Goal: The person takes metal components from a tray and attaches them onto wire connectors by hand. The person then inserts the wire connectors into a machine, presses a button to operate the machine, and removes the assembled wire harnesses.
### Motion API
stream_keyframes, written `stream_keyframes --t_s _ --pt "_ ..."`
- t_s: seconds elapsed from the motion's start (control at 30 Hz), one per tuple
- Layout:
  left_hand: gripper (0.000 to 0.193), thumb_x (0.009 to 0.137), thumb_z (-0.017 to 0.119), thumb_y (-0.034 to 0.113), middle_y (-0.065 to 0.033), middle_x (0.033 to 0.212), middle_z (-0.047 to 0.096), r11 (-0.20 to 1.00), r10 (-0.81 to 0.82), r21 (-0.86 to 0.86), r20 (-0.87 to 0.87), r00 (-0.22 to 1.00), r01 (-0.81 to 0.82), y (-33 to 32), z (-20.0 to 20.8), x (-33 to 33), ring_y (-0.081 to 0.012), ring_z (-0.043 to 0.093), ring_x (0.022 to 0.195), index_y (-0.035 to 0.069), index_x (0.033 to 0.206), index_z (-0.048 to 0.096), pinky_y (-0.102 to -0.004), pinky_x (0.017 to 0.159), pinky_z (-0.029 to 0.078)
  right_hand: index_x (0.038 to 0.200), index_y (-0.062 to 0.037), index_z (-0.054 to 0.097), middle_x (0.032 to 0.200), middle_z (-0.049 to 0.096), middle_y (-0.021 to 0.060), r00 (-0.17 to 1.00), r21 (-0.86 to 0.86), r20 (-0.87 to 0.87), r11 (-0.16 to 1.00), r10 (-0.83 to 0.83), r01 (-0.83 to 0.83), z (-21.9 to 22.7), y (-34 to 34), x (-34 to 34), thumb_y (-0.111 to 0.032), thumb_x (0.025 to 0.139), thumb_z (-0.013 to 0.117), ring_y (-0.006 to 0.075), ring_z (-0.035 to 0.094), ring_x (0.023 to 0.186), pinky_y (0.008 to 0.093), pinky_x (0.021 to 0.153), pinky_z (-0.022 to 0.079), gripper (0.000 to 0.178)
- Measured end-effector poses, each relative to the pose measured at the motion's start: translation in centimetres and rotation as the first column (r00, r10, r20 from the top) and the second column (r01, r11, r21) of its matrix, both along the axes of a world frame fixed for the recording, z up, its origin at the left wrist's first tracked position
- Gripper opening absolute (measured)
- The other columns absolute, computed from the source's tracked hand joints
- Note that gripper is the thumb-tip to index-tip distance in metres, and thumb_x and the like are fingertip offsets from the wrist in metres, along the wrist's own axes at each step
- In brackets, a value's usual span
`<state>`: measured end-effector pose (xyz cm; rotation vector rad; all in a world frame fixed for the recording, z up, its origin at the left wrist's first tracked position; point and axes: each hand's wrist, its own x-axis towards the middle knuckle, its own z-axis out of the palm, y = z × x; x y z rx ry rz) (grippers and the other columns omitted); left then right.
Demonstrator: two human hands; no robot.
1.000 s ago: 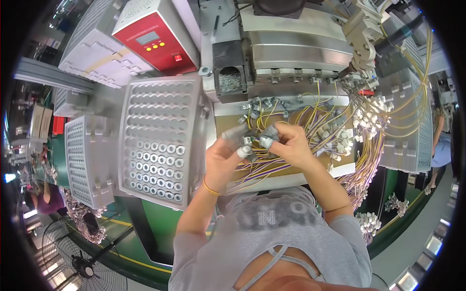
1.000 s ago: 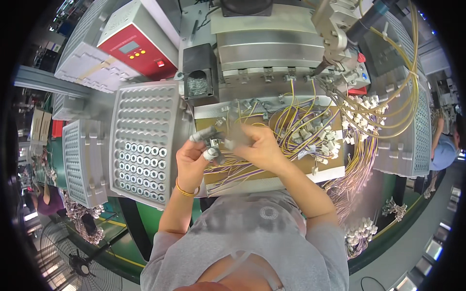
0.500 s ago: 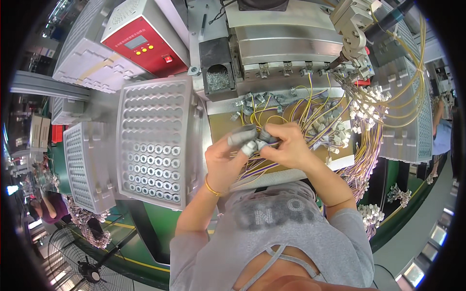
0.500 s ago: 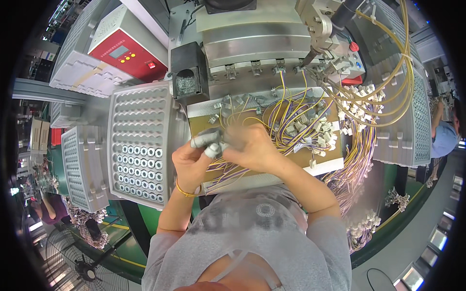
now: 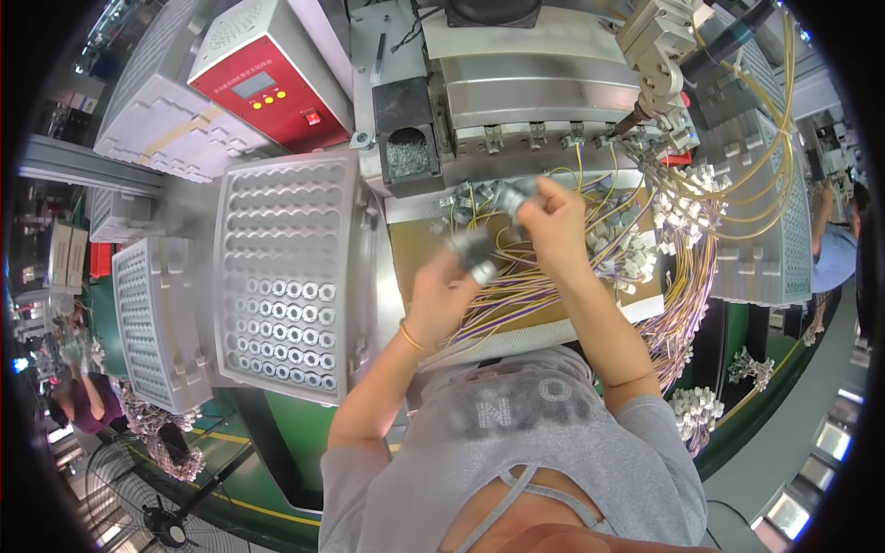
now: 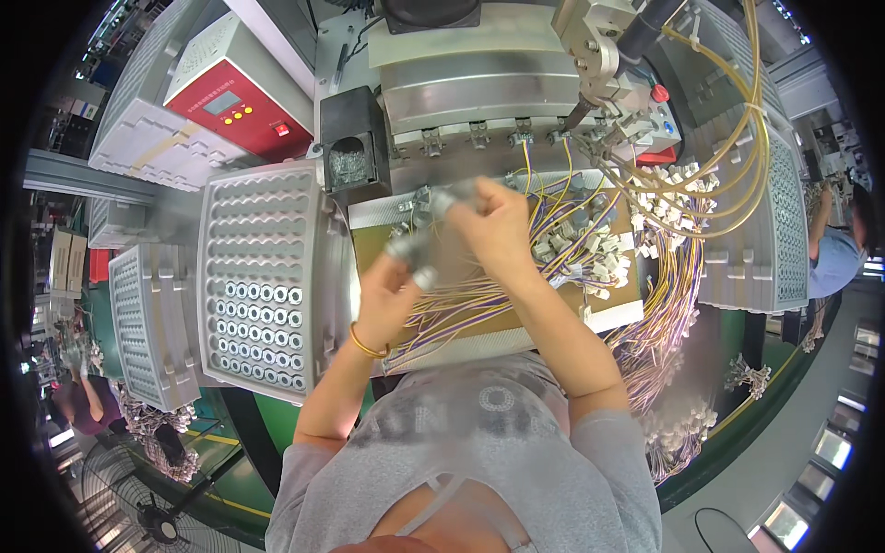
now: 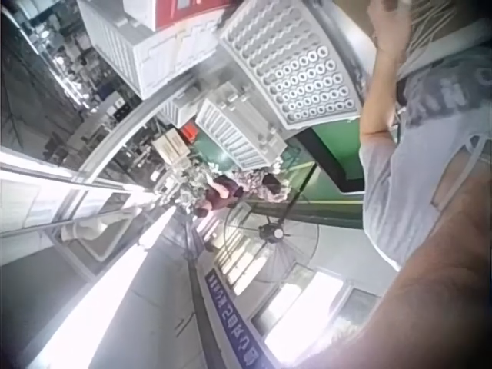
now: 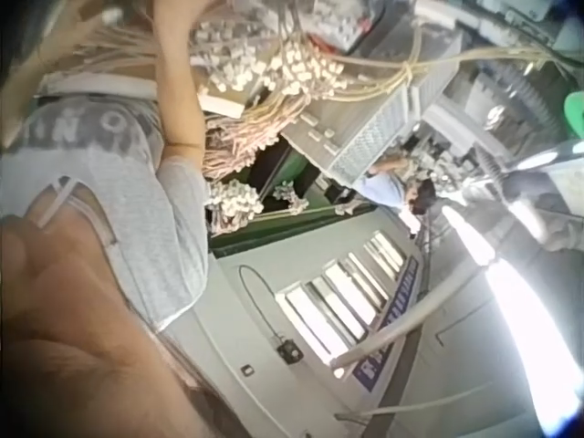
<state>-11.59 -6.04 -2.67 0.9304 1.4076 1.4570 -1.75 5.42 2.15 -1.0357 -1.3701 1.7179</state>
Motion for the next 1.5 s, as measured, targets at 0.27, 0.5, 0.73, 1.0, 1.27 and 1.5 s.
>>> stream_keyframes --t_s 0.27,0.5,0.73,1.0,1.27,1.5 --pt "0.005 0.062 0.053 0.0 -0.0072 0.064 0.054 0.983 -0.087 0.061 -0.684 0.724 0.176 -0.5 -1.8 -0.8 -0.0232 0.048 0.06 0.003 0.059 0.05 -0.0339 0.055 0.041 0.065 0.0004 0.046 0.058 0.053 0.0081 0.972 -0.011 -0.111 0.978 -0.206 0.206 -2.5 2.1 -2.0 -0.001 0.071 0.05 0.0151 0.05 0.038 0.0244 0.033 0.038 0.007" --pt "0.024 0.064 0.057 -0.001 -0.0076 0.058 0.052 0.981 0.053 0.164 -0.746 0.664 0.107 -1.0 -0.8 -3.2 -0.0232 0.043 0.05 0.008 0.083 0.066 -0.032 0.05 0.039 0.074 0.0036 0.047 0.063 0.056 0.0114 0.976 0.038 -0.085 0.978 -0.202 0.205 -2.1 1.6 -2.2 -0.001 0.073 0.048 0.0187 0.055 0.044 0.026 0.037 0.043 0.005" --pt "0.016 0.061 0.056 -0.001 -0.0073 0.058 0.049 0.987 -0.023 0.066 -0.852 0.523 0.15 -1.1 -2.4 -3.5 -0.0236 0.046 0.057 0.007 0.074 0.062 -0.0336 0.051 0.04 0.08 0.0056 0.05 0.071 0.058 0.0148 0.89 -0.125 -0.301 0.939 -0.343 0.319 -2.5 1.2 -4.9 -0.008 0.078 0.049 0.0242 0.059 0.051 0.0275 0.045 0.047 0.014" --pt "0.019 0.063 0.057 -0.001 -0.0089 0.069 0.055 0.989 0.128 0.07 -0.837 0.532 -0.128 -2.0 -2.1 -6.9 -0.0243 0.051 0.061 0.005 0.08 0.063 -0.0302 0.054 0.042 0.068 -0.005 0.056 0.046 0.043 0.0054 0.931 0.902 0.306 0.374 -0.198 -0.217 -0.8 -0.8 0.0 -0.01 0.069 0.064 0.0199 0.044 0.038 0.0301 0.038 0.034 0.01" --pt "0.026 0.069 0.061 0.003 -0.0075 0.072 0.057 0.969 0.085 -0.104 -0.713 0.696 -0.225 -4.3 -2.4 -7.8 -0.0211 0.052 0.06 0.008 0.093 0.064 -0.0273 0.056 0.044 0.094 0.0003 0.05 0.074 0.054 0.0178 0.688 0.535 0.635 0.442 0.35 -0.72 -10.0 -4.1 -2.5 -0.003 0.073 0.049 0.0371 0.053 0.07 0.0432 0.06 0.042 0.021" --pt "0.026 0.066 0.064 0.005 -0.0083 0.073 0.059 0.997 -0.072 -0.074 -0.955 0.287 0.007 -4.1 -3.2 -6.4 -0.0261 0.051 0.063 0.008 0.092 0.063 -0.0334 0.06 0.044 0.087 0.0003 0.048 0.073 0.049 0.0154 0.752 0.573 0.532 0.488 0.389 -0.658 -7.5 -3.7 -1.2 0.002 0.065 0.055 0.0331 0.052 0.067 0.0398 0.059 0.042 0.023"
